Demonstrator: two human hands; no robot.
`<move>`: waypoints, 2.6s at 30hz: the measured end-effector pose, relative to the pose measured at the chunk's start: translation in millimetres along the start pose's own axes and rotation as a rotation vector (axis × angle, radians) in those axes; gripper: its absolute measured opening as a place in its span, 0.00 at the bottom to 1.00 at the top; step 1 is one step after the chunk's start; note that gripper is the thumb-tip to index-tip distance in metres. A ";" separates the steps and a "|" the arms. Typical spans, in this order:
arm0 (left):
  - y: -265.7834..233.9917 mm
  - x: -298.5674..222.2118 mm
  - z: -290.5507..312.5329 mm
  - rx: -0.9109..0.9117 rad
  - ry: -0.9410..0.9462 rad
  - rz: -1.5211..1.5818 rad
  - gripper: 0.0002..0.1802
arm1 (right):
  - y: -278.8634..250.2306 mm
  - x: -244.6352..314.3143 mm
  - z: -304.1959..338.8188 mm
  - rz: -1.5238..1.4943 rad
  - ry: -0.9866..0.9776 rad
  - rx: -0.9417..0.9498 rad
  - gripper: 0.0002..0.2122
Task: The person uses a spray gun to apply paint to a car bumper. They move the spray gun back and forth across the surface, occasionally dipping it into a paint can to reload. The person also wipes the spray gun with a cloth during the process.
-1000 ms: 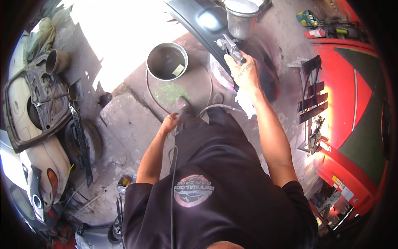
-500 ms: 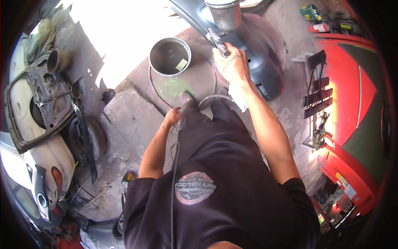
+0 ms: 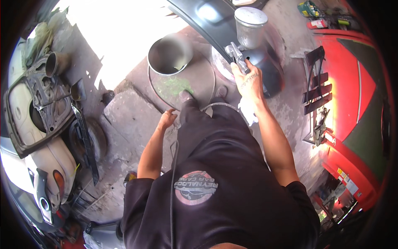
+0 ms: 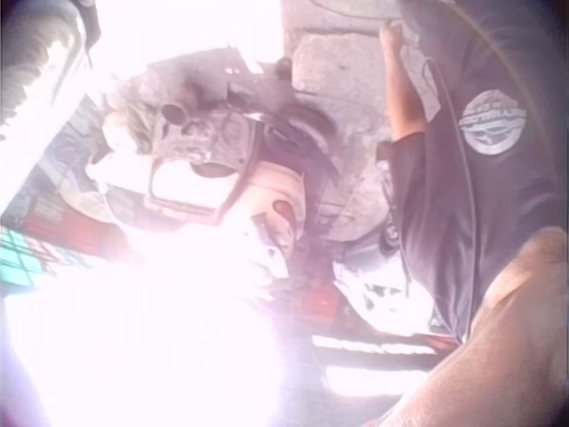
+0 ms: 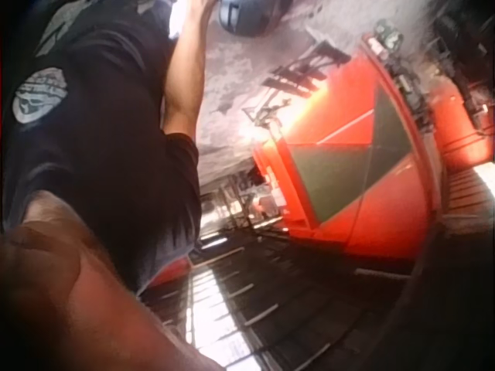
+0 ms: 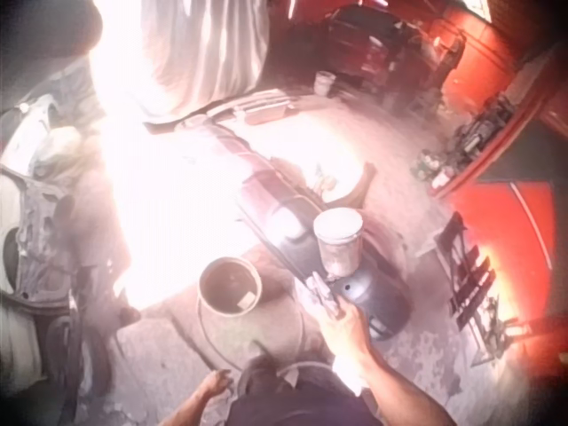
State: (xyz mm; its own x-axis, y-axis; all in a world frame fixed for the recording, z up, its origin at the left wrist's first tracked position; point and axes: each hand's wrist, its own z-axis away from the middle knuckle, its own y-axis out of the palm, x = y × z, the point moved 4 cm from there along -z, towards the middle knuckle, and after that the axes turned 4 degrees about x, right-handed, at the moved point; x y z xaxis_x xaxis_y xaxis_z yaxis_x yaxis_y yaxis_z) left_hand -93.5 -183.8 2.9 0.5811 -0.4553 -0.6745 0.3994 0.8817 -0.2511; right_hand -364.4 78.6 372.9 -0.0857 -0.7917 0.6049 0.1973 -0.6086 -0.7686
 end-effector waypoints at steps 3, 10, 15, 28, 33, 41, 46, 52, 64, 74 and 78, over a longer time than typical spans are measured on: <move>0.9 -12.8 -8.6 0.000 0.069 0.001 0.29 | -4.9 -4.2 8.0 -0.039 0.028 -0.025 0.15; -2.1 -28.4 -15.9 0.038 0.093 -0.045 0.27 | -2.9 -5.1 11.8 0.018 0.090 0.023 0.15; -11.0 -32.5 -8.1 0.049 0.054 -0.047 0.26 | -0.8 -4.8 20.2 -0.075 0.071 0.029 0.14; -15.3 -24.6 -7.0 0.055 0.057 -0.078 0.27 | 0.0 -11.3 14.6 0.033 0.088 0.002 0.17; -11.4 -13.8 -18.1 0.049 0.170 -0.144 0.26 | 4.2 -7.2 20.3 -0.113 0.106 0.070 0.17; -18.1 -85.8 -3.2 0.071 0.189 -0.120 0.23 | 4.7 13.6 -7.4 -0.232 0.152 0.057 0.17; -18.0 -180.8 -9.0 0.019 0.270 0.068 0.40 | 4.9 64.6 -57.3 -0.320 0.016 0.034 0.17; -38.1 -298.4 -2.9 -0.035 0.458 0.067 0.41 | 9.5 113.1 -134.6 -0.334 -0.172 -0.008 0.20; -102.3 -365.6 -48.7 -0.184 0.438 0.119 0.42 | 20.3 172.3 -239.6 0.013 -0.270 0.008 0.20; -118.4 -379.1 -76.1 -0.112 0.433 0.129 0.39 | 24.8 160.5 -261.5 -0.075 -0.302 0.164 0.18; -134.7 -341.6 -71.8 -0.088 0.400 0.200 0.34 | 20.4 167.8 -281.2 -0.064 -0.268 0.107 0.18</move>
State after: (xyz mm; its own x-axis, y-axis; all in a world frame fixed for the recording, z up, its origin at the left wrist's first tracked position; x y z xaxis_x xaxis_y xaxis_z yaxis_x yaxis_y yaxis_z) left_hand -396.7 -138.1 217.3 0.3145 -0.2071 -0.9264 0.2358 0.9624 -0.1351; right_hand -649.4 -81.7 400.2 0.1571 -0.7009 0.6957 0.3029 -0.6363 -0.7095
